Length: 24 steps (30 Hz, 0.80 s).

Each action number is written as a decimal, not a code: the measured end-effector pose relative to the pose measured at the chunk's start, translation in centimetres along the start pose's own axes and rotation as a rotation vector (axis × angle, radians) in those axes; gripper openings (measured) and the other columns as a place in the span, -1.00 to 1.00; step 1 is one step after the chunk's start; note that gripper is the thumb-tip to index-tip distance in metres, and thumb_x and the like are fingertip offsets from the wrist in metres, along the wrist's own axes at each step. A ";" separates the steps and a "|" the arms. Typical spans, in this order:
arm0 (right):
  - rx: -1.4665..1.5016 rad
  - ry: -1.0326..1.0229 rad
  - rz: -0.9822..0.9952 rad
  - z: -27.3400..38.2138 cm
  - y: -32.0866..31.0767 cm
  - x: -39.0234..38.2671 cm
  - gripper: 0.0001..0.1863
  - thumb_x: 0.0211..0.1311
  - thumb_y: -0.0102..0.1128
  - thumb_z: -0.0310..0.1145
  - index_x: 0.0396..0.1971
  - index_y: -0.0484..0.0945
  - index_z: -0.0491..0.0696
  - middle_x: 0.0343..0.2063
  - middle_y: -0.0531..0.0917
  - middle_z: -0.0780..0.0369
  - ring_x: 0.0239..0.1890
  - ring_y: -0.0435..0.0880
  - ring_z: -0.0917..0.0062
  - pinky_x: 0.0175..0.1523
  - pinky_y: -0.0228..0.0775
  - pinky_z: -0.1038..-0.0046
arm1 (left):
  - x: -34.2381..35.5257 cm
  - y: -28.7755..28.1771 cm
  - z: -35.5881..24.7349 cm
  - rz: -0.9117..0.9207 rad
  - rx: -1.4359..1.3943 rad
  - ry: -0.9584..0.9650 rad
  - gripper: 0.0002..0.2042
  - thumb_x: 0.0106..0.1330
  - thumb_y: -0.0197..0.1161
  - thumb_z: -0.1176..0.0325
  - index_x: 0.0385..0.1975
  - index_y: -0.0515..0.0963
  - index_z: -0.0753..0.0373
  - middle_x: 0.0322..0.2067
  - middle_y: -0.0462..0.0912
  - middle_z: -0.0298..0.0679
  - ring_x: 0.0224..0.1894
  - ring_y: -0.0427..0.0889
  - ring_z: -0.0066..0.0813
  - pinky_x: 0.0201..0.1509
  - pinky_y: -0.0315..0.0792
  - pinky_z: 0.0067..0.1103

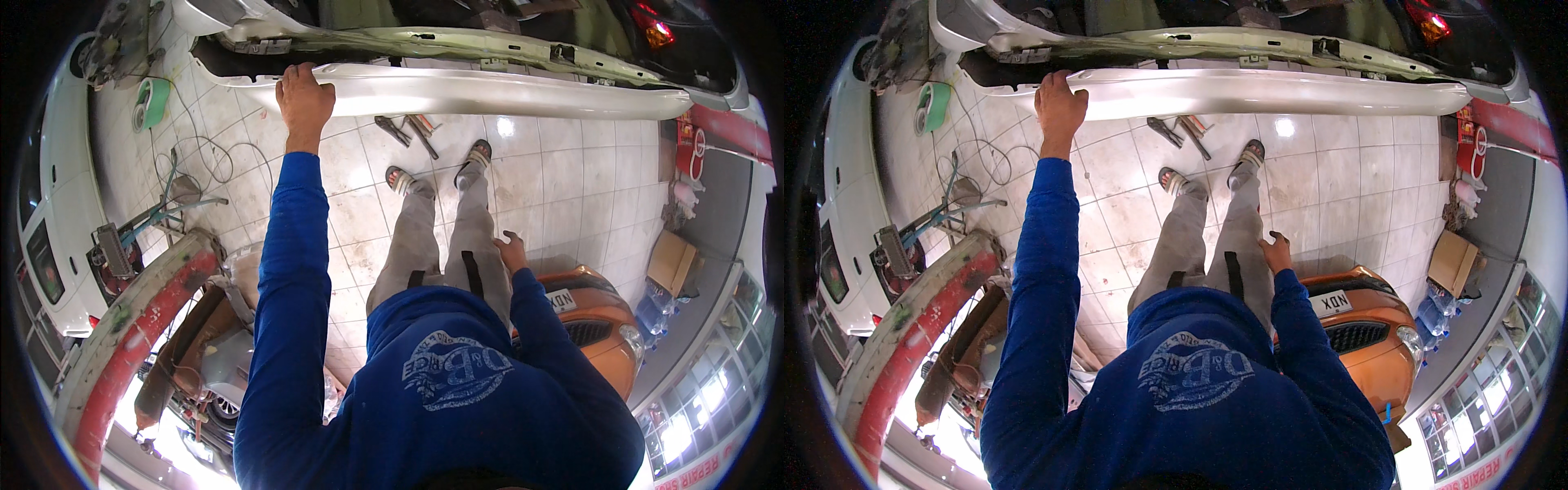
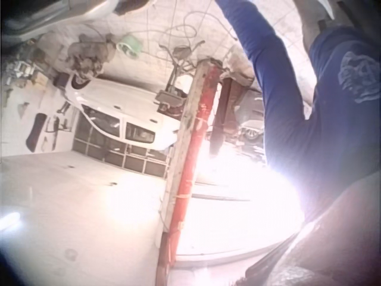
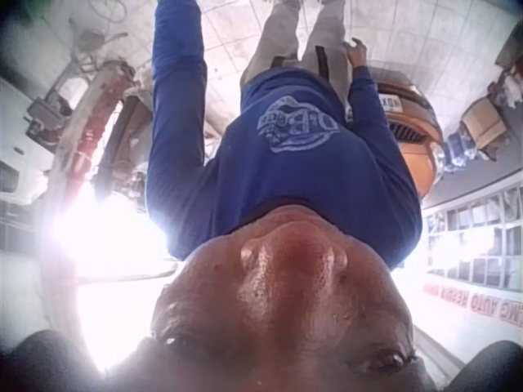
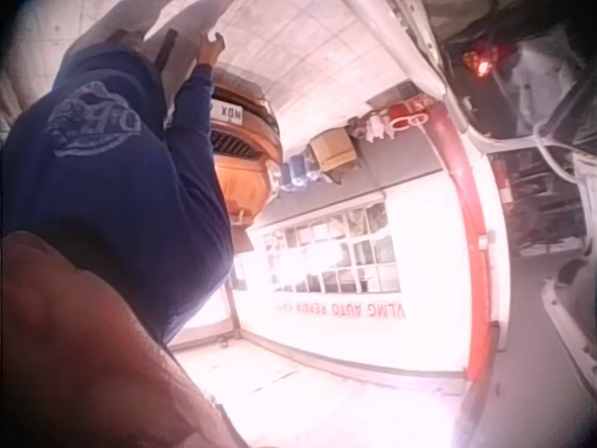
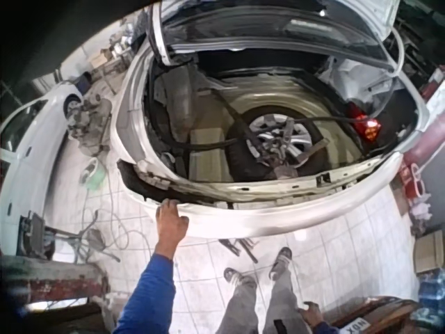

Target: The person uses a screwdriver to remove fasteners from a car wheel area, then removes a protective mat and positions a car bumper under the vehicle. They attach a chain hoist to the bumper and use pliers to tighten the hoist, securing the bumper in place.

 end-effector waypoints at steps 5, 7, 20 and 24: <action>0.041 0.069 0.056 -0.1 0.4 -0.2 -0.27 0.15 0.42 -0.04 0.22 0.51 -0.21 0.18 0.55 -0.13 0.34 0.38 0.01 0.42 0.28 0.17 | 0.0 0.1 -0.1 0.019 0.017 -0.004 -0.47 0.13 0.33 0.25 0.16 0.51 0.23 0.20 0.52 -0.01 0.36 0.40 -0.10 0.50 0.16 -0.18; 0.050 0.075 0.057 0.0 0.4 -0.3 -0.27 0.15 0.42 -0.04 0.21 0.52 -0.21 0.19 0.54 -0.14 0.34 0.38 0.01 0.42 0.29 0.17 | 0.1 0.0 -0.3 0.036 0.011 -0.011 -0.47 0.14 0.33 0.25 0.16 0.51 0.23 0.20 0.52 -0.01 0.36 0.40 -0.09 0.50 0.16 -0.19; -0.009 0.011 0.007 -0.1 -0.5 -0.6 -0.29 0.17 0.40 -0.02 0.19 0.54 -0.24 0.14 0.58 -0.19 0.25 0.53 -0.03 0.33 0.38 0.18 | 0.1 0.1 -0.1 0.006 0.016 -0.002 -0.48 0.13 0.32 0.27 0.15 0.51 0.24 0.19 0.52 -0.01 0.34 0.41 -0.07 0.48 0.19 -0.18; -0.004 0.050 0.022 -0.5 -0.3 -0.4 -0.29 0.16 0.40 -0.04 0.19 0.54 -0.24 0.15 0.58 -0.18 0.25 0.53 -0.02 0.33 0.39 0.18 | 0.0 -0.3 -0.3 -0.015 0.026 0.029 -0.48 0.13 0.31 0.28 0.14 0.51 0.24 0.19 0.51 -0.01 0.34 0.41 -0.06 0.47 0.20 -0.19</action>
Point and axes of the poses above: each hand's wrist, its own x-axis towards the middle knuckle, its own y-axis out of the palm, z = x × y, the point moved 9 cm from there along x, towards the middle knuckle
